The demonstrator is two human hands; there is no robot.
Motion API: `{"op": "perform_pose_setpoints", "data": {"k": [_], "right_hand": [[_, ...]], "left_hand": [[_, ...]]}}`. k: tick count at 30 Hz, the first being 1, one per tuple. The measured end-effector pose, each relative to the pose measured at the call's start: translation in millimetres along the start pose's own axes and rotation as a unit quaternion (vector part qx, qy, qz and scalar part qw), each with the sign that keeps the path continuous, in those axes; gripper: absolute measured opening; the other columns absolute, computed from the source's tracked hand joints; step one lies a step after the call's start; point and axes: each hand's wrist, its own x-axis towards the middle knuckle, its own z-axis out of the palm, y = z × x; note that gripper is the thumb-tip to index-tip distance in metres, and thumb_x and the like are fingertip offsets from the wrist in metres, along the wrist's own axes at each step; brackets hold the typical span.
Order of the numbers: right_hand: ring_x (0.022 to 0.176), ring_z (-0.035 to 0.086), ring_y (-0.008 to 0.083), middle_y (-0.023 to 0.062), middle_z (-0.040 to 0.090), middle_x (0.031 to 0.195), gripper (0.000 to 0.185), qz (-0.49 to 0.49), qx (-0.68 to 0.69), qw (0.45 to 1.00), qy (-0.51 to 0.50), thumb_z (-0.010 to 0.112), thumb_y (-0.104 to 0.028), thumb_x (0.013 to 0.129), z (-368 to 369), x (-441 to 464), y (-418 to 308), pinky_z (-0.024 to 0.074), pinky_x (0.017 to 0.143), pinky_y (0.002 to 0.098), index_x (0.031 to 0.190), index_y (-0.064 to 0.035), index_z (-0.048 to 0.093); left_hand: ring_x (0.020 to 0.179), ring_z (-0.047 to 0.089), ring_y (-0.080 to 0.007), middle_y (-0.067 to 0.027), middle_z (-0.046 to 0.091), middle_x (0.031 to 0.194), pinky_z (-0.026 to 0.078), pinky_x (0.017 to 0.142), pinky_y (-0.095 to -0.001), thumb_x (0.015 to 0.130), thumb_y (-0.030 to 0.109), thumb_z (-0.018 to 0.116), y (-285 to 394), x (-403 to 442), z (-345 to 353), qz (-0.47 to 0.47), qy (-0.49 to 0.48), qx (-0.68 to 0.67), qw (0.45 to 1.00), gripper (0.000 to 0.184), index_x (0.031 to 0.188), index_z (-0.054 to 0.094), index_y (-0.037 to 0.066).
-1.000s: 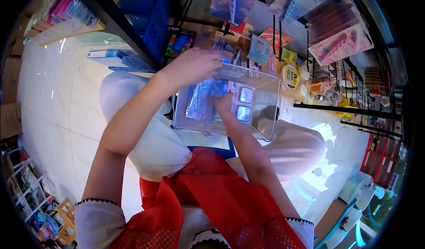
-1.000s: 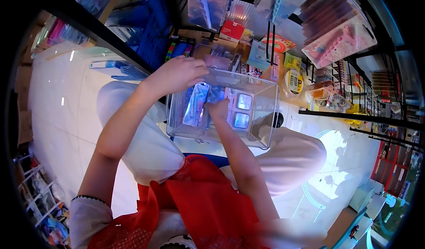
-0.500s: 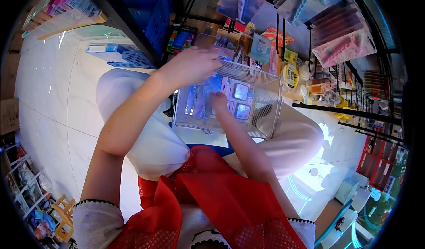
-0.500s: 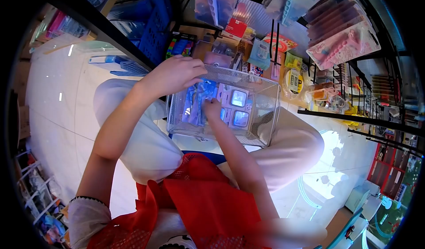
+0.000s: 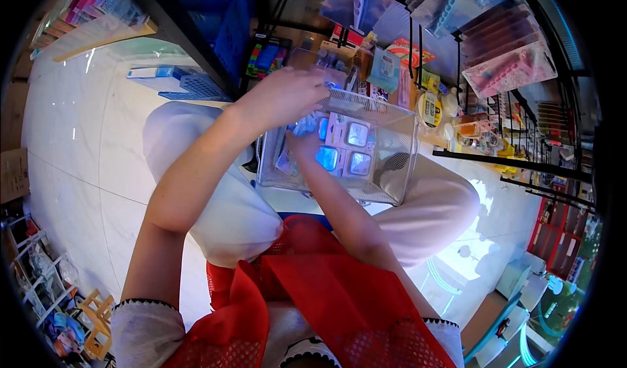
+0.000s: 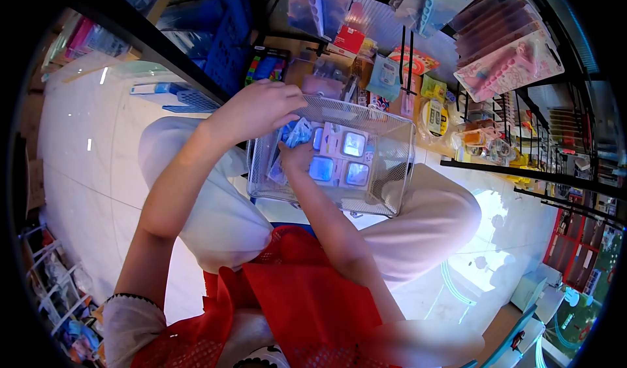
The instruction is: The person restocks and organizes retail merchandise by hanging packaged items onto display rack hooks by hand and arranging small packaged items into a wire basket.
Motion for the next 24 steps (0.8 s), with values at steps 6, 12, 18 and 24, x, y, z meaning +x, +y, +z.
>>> {"op": "perform_pose_setpoints", "data": {"k": [6,12,18,24], "right_hand": [[0.105,0.049,0.0408,0.0276,0.043,0.121,0.081,0.034,0.019,0.999,-0.012,0.077,-0.038,0.060,-9.8,8.9,7.1,0.0419,0.088,0.0449,0.117,0.0062,0.041],[0.103,0.048,0.0435,0.0355,0.044,0.114,0.072,-0.111,-0.101,0.984,-0.097,0.069,-0.044,0.068,-7.5,11.8,7.0,0.0391,0.088,0.0460,0.109,0.0117,0.046],[0.107,0.042,0.0456,0.0364,0.041,0.112,0.083,-0.072,0.009,0.996,0.047,0.069,-0.045,0.065,-3.5,-21.0,-18.0,0.0345,0.093,0.0457,0.112,0.0158,0.039],[0.107,0.044,0.0446,0.0290,0.044,0.115,0.081,-0.047,-0.049,0.998,0.000,0.075,-0.038,0.058,-0.8,0.1,4.5,0.0358,0.093,0.0458,0.111,0.0140,0.041]], "left_hand": [[0.088,0.057,-0.0277,-0.0084,0.057,0.094,0.044,0.078,-0.0370,0.079,0.018,0.058,1.3,-0.5,-2.3,-0.002,-0.009,-0.008,1.000,0.022,0.098,0.057,0.007],[0.089,0.056,-0.0273,-0.0081,0.057,0.094,0.044,0.079,-0.0362,0.080,0.018,0.057,3.4,0.3,-4.2,-0.005,-0.021,-0.005,1.000,0.022,0.099,0.057,0.007],[0.089,0.056,-0.0267,-0.0080,0.057,0.095,0.044,0.079,-0.0356,0.080,0.018,0.057,3.5,1.3,-3.9,-0.010,-0.034,-0.001,0.999,0.022,0.099,0.057,0.007],[0.088,0.057,-0.0263,-0.0080,0.057,0.094,0.044,0.079,-0.0358,0.078,0.017,0.058,3.3,1.2,-3.5,-0.003,-0.039,0.004,0.999,0.023,0.098,0.057,0.007]]}}
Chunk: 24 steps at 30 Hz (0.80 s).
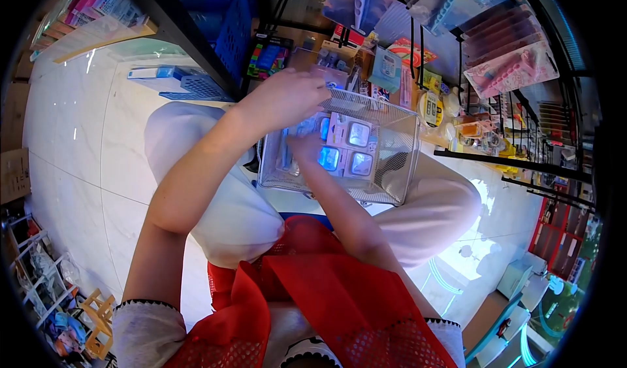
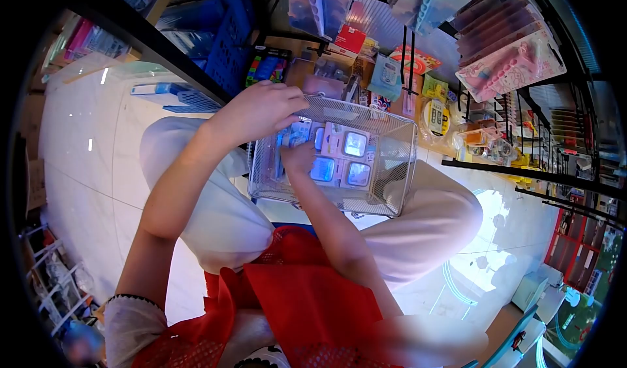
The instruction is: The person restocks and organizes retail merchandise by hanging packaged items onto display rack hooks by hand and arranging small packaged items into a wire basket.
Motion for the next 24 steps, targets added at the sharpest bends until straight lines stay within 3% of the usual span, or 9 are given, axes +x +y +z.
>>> {"op": "perform_pose_setpoints", "data": {"k": [3,6,12,15,17,19,22,24], "right_hand": [[0.103,0.049,0.0408,0.0278,0.050,0.110,0.075,-0.050,0.064,0.995,-0.053,0.074,-0.034,0.057,10.7,10.7,7.3,0.0401,0.089,0.0429,0.108,0.0123,0.044],[0.094,0.056,0.0374,0.0276,0.057,0.100,0.065,-0.039,0.068,0.996,-0.045,0.074,-0.031,0.057,3.5,6.1,0.1,0.0449,0.084,0.0400,0.103,0.0102,0.051],[0.085,0.062,0.0318,0.0211,0.063,0.090,0.050,-0.093,-0.069,0.991,-0.065,0.073,-0.026,0.059,-16.0,25.1,3.0,0.0483,0.076,0.0374,0.094,0.0065,0.060],[0.084,0.063,0.0286,0.0188,0.063,0.092,0.048,-0.082,0.017,0.964,-0.252,0.072,-0.022,0.061,-107.6,0.2,-14.7,0.0486,0.076,0.0352,0.098,0.0064,0.059],[0.084,0.059,0.0160,0.0100,0.062,0.094,0.046,-0.139,0.046,0.933,-0.328,0.069,-0.019,0.068,-168.2,-16.9,-18.3,0.0478,0.076,0.0308,0.109,-0.0017,0.056],[0.091,0.059,0.0192,0.0114,0.061,0.100,0.048,-0.134,0.116,0.911,-0.372,0.067,-0.013,0.070,-225.2,-40.4,-28.2,0.0467,0.080,0.0320,0.113,0.0016,0.051],[0.097,0.056,0.0164,0.0093,0.058,0.107,0.053,-0.156,0.261,0.869,-0.389,0.068,-0.012,0.073,-276.3,-53.7,-29.8,0.0439,0.085,0.0313,0.119,-0.0005,0.045],[0.098,0.056,0.0168,0.0085,0.056,0.110,0.049,-0.190,0.398,0.816,-0.373,0.065,-0.014,0.077,-290.2,-67.5,-29.6,0.0431,0.086,0.0319,0.119,-0.0005,0.044]], "left_hand": [[0.088,0.057,-0.0262,-0.0079,0.057,0.094,0.044,0.079,-0.0358,0.078,0.017,0.058,1.8,1.1,-1.4,-0.003,-0.003,0.002,1.000,0.023,0.098,0.057,0.007],[0.088,0.057,-0.0260,-0.0080,0.057,0.094,0.044,0.079,-0.0358,0.078,0.017,0.058,0.6,1.8,3.4,0.004,0.000,-0.002,1.000,0.022,0.098,0.057,0.007],[0.090,0.056,-0.0258,-0.0080,0.057,0.094,0.044,0.079,-0.0366,0.077,0.016,0.058,2.9,4.5,4.6,-0.007,0.003,-0.006,1.000,0.022,0.098,0.057,0.007],[0.090,0.056,-0.0260,-0.0079,0.057,0.093,0.045,0.078,-0.0364,0.077,0.015,0.058,1.4,5.0,4.5,-0.020,0.067,-0.004,0.998,0.022,0.098,0.058,0.007],[0.089,0.056,-0.0265,-0.0081,0.057,0.093,0.045,0.077,-0.0361,0.077,0.015,0.058,5.7,5.5,-2.7,-0.045,0.079,-0.044,0.995,0.023,0.099,0.058,0.006],[0.089,0.056,-0.0278,-0.0110,0.057,0.096,0.045,0.077,-0.0346,0.077,0.015,0.058,11.6,5.7,-10.6,-0.075,0.066,-0.081,0.992,0.026,0.101,0.058,0.004],[0.092,0.058,-0.0243,-0.0115,0.058,0.100,0.045,0.079,-0.0331,0.086,0.021,0.053,19.5,13.5,-6.2,-0.101,0.046,-0.163,0.980,0.028,0.107,0.056,0.003],[0.091,0.058,-0.0216,-0.0072,0.058,0.105,0.046,0.079,-0.0338,0.089,0.033,0.048,20.5,22.1,7.8,-0.073,-0.011,-0.417,0.906,0.039,0.117,0.049,0.007]]}}
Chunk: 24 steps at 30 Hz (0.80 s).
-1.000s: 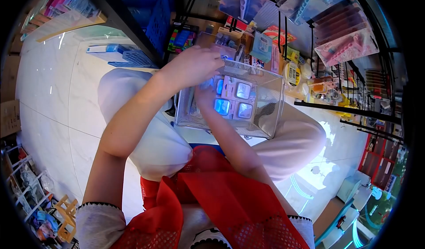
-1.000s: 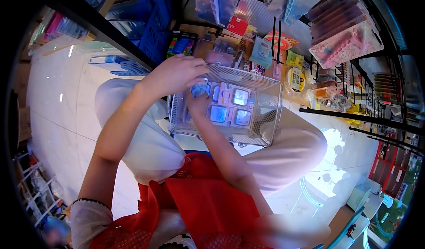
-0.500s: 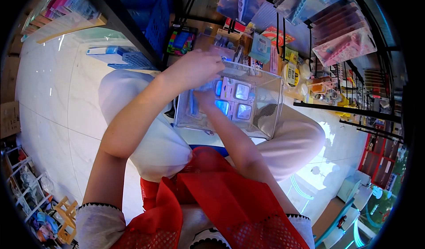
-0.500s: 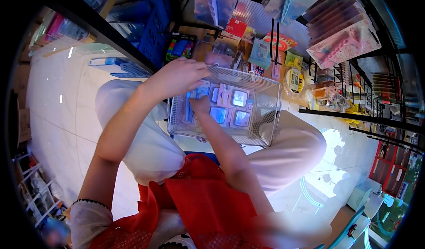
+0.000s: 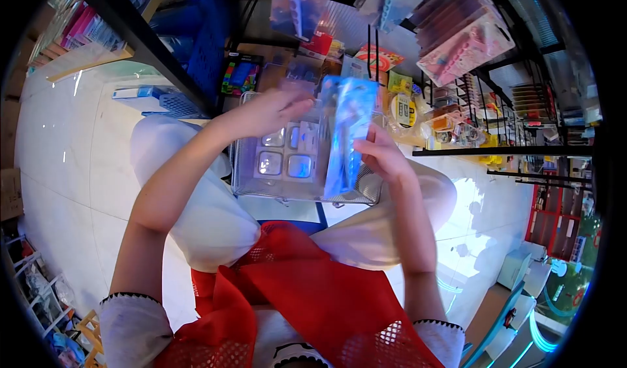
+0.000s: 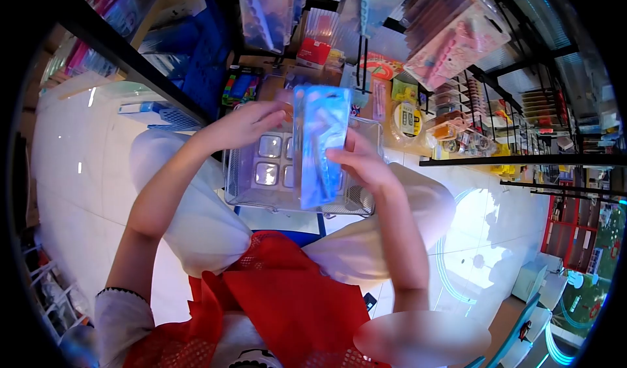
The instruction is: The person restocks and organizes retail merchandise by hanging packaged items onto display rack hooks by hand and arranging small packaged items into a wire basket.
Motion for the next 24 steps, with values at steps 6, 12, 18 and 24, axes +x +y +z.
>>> {"op": "perform_pose_setpoints", "data": {"k": [6,12,18,24], "right_hand": [[0.100,0.055,0.0195,0.0096,0.055,0.112,0.031,-0.128,0.126,0.984,0.012,0.048,-0.013,0.090,13.1,-0.9,19.3,0.0428,0.086,0.0346,0.117,-0.0004,0.044],[0.099,0.054,0.0167,0.0081,0.055,0.109,0.030,-0.195,0.162,0.967,0.036,0.043,-0.016,0.093,13.6,-4.2,23.0,0.0417,0.086,0.0325,0.118,-0.0002,0.044],[0.098,0.050,0.0124,0.0063,0.053,0.107,0.029,-0.225,0.064,0.949,0.212,0.041,-0.016,0.094,24.1,-6.1,18.7,0.0375,0.089,0.0278,0.117,0.0003,0.044],[0.101,0.047,0.0131,0.0059,0.052,0.108,0.032,-0.319,-0.077,0.891,0.312,0.041,-0.010,0.091,19.3,-8.4,26.5,0.0334,0.092,0.0261,0.121,0.0016,0.043]], "left_hand": [[0.102,0.054,-0.0151,-0.0060,0.052,0.117,0.045,0.087,-0.0316,0.088,0.040,0.050,24.9,3.4,44.8,-0.105,-0.042,-0.512,0.851,0.051,0.126,0.039,0.006],[0.105,0.054,-0.0199,-0.0118,0.052,0.118,0.045,0.090,-0.0362,0.085,0.028,0.058,17.7,24.0,57.8,-0.109,-0.057,-0.555,0.822,0.052,0.127,0.037,0.006],[0.098,0.058,-0.0192,-0.0116,0.054,0.114,0.049,0.084,-0.0336,0.085,0.018,0.057,31.7,33.3,74.3,-0.155,0.043,-0.521,0.838,0.046,0.125,0.038,0.004],[0.100,0.057,-0.0189,-0.0101,0.053,0.116,0.048,0.085,-0.0352,0.081,0.006,0.058,32.0,34.2,81.7,-0.150,0.075,-0.504,0.847,0.049,0.125,0.038,0.004]]}}
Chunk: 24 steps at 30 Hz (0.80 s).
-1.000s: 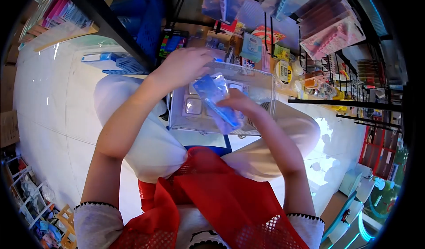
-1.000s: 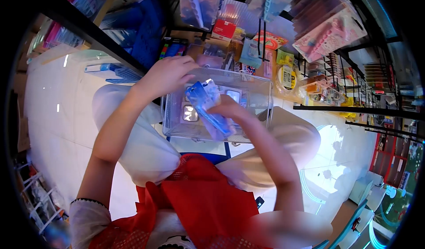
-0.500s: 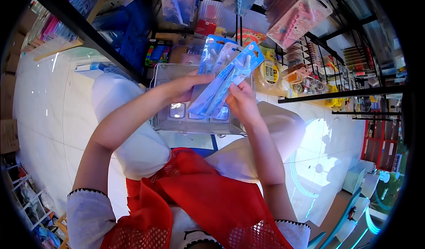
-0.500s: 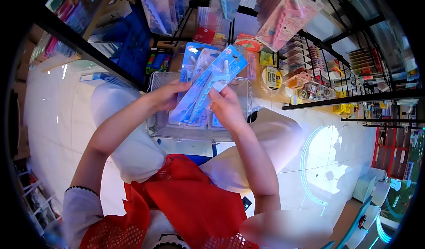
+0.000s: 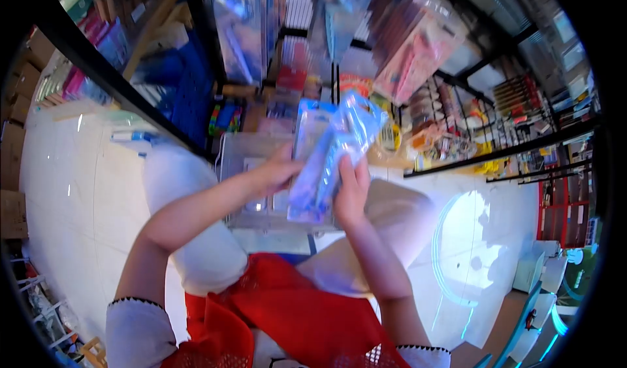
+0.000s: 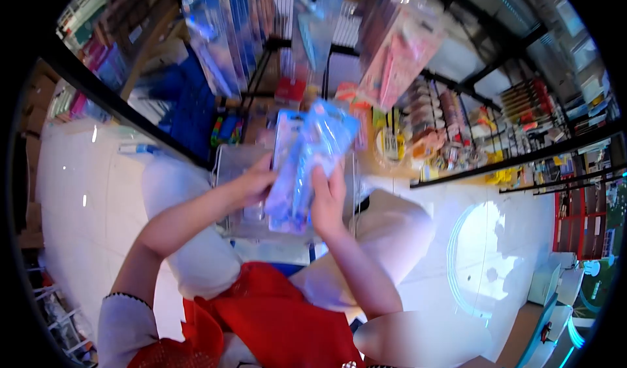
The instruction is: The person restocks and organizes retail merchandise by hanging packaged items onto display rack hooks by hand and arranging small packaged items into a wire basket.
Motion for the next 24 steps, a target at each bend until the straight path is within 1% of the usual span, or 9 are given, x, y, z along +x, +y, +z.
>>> {"op": "perform_pose_setpoints", "data": {"k": [1,2,4,7,9,12,13,16,24], "right_hand": [[0.104,0.046,0.0137,0.0072,0.051,0.113,0.033,0.040,0.116,0.992,0.018,0.042,-0.009,0.091,2.9,-3.0,-18.1,0.0331,0.093,0.0268,0.122,0.0016,0.043],[0.103,0.050,0.0144,0.0080,0.053,0.114,0.033,0.006,0.120,0.992,0.030,0.045,-0.011,0.091,-2.2,-2.1,-22.5,0.0371,0.090,0.0283,0.122,0.0010,0.043],[0.105,0.050,0.0151,0.0095,0.051,0.117,0.038,-0.015,0.166,0.986,0.007,0.045,-0.003,0.088,-7.6,10.3,-47.6,0.0361,0.093,0.0303,0.125,0.0024,0.040],[0.112,0.048,0.0198,0.0128,0.048,0.124,0.049,-0.134,0.064,0.989,-0.023,0.046,0.006,0.083,11.1,37.8,-94.7,0.0336,0.097,0.0310,0.130,0.0027,0.035],[0.093,0.055,0.0156,0.0129,0.054,0.116,0.055,-0.238,-0.154,0.959,-0.023,0.051,0.006,0.079,15.7,59.1,-107.5,0.0401,0.078,0.0251,0.131,-0.0006,0.036],[0.083,0.049,0.0145,0.0140,0.053,0.118,0.058,-0.337,-0.284,0.896,-0.061,0.054,0.006,0.077,29.2,88.9,-119.7,0.0383,0.071,0.0254,0.131,-0.0027,0.037],[0.100,0.045,0.0149,0.0137,0.049,0.124,0.058,-0.294,-0.270,0.914,-0.073,0.053,0.006,0.077,35.2,92.2,-120.7,0.0350,0.083,0.0250,0.132,-0.0010,0.036],[0.114,0.043,0.0118,0.0130,0.045,0.130,0.060,-0.182,-0.232,0.953,-0.071,0.053,0.007,0.077,48.1,97.0,-121.4,0.0335,0.092,0.0217,0.133,0.0000,0.033],[0.113,0.043,0.0127,0.0134,0.041,0.132,0.058,-0.217,-0.112,0.970,-0.002,0.050,0.011,0.079,62.1,103.3,-100.8,0.0341,0.091,0.0216,0.133,0.0028,0.032]], "left_hand": [[0.100,0.057,-0.0200,-0.0106,0.053,0.116,0.048,0.085,-0.0360,0.080,0.007,0.059,1.0,-1.5,-1.4,0.044,-0.019,0.000,0.999,0.050,0.125,0.038,0.003],[0.100,0.057,-0.0212,-0.0111,0.052,0.116,0.048,0.085,-0.0369,0.078,0.008,0.060,2.1,-2.9,-4.1,0.082,-0.041,0.002,0.996,0.052,0.125,0.038,0.003],[0.100,0.057,-0.0235,-0.0122,0.052,0.116,0.049,0.085,-0.0385,0.076,0.010,0.062,20.8,-5.1,-2.1,0.126,-0.078,0.002,0.989,0.054,0.124,0.038,0.002],[0.099,0.058,-0.0282,-0.0148,0.052,0.115,0.049,0.084,-0.0427,0.072,0.014,0.062,46.8,-15.7,1.0,0.136,-0.078,0.002,0.988,0.059,0.123,0.037,0.001],[0.098,0.058,-0.0279,-0.0146,0.053,0.114,0.050,0.083,-0.0426,0.073,0.013,0.060,50.6,-13.0,-2.5,0.142,-0.055,-0.009,0.988,0.057,0.123,0.038,0.001],[0.101,0.057,-0.0266,-0.0145,0.054,0.114,0.047,0.086,-0.0396,0.079,0.006,0.055,51.8,-9.2,-9.2,0.153,-0.045,-0.051,0.986,0.046,0.121,0.037,0.002],[0.101,0.057,-0.0260,-0.0140,0.054,0.113,0.047,0.086,-0.0392,0.079,0.005,0.055,50.4,-9.5,-8.4,0.154,-0.018,-0.053,0.987,0.045,0.121,0.037,0.002],[0.099,0.056,-0.0219,-0.0108,0.053,0.110,0.047,0.086,-0.0371,0.078,0.004,0.057,49.0,-9.6,-13.0,0.136,0.024,-0.051,0.989,0.044,0.118,0.037,0.003],[0.097,0.058,-0.0217,-0.0116,0.056,0.107,0.046,0.086,-0.0368,0.077,0.004,0.057,52.2,-17.1,-18.6,0.184,0.018,-0.007,0.983,0.043,0.117,0.041,0.001]]}}
